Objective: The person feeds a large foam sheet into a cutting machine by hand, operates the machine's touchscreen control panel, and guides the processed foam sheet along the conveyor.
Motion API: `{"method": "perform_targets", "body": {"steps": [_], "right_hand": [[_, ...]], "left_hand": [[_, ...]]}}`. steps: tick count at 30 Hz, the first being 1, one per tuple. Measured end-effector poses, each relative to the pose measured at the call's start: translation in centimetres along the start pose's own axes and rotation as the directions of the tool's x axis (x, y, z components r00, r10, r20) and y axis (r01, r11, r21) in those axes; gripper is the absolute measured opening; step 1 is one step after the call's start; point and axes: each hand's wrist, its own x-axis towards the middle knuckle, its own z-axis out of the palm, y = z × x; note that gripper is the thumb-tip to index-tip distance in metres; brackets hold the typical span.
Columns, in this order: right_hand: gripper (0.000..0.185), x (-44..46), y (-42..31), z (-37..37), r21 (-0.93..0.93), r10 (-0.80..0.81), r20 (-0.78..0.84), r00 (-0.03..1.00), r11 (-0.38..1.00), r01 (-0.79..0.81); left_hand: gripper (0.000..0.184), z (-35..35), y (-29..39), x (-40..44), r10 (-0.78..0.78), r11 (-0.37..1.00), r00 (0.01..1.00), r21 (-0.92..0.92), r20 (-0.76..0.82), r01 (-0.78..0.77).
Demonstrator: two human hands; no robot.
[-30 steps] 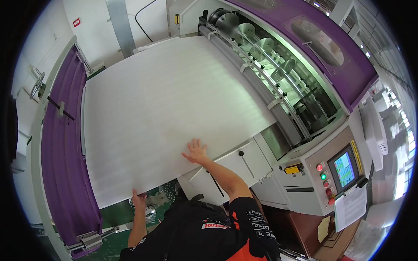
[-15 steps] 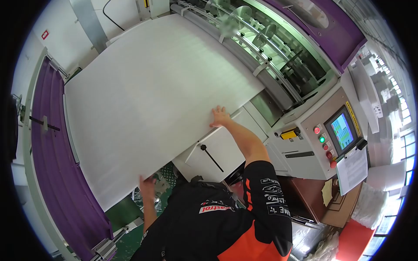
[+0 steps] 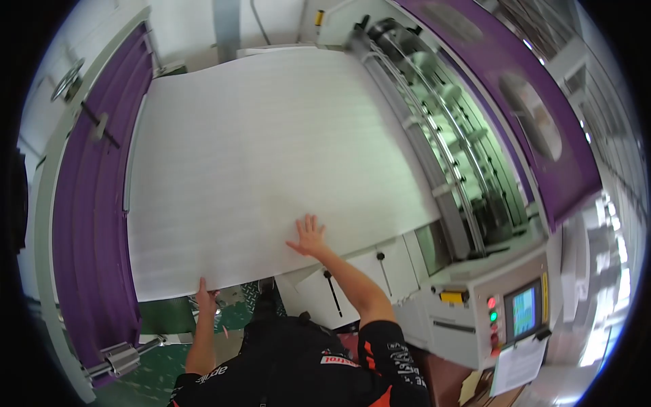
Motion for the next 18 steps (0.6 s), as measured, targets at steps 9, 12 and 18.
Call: {"method": "perform_targets", "body": {"steps": [9, 12, 18], "right_hand": [[0.088, -1.7, 0.0, -0.4, 0.018, -0.072, -0.094, 0.993, 0.997, 0.074], [0.086, -1.5, -0.3, -0.4, 0.032, -0.048, -0.101, 0.994, 0.998, 0.051], [0.08, 0.4, -0.6, 0.6, 0.211, -0.038, -0.298, 0.954, 0.972, 0.105]], "left_hand": [[0.038, 2.1, 0.1, -1.6, 0.065, 0.996, 0.994, -0.056, -0.089, -0.07], [0.038, 2.1, -0.5, -1.1, 0.067, 0.996, 0.992, -0.055, -0.106, -0.073], [0.039, 3.3, -0.8, -1.2, 0.098, 0.993, 0.983, -0.048, -0.152, -0.107]]}}
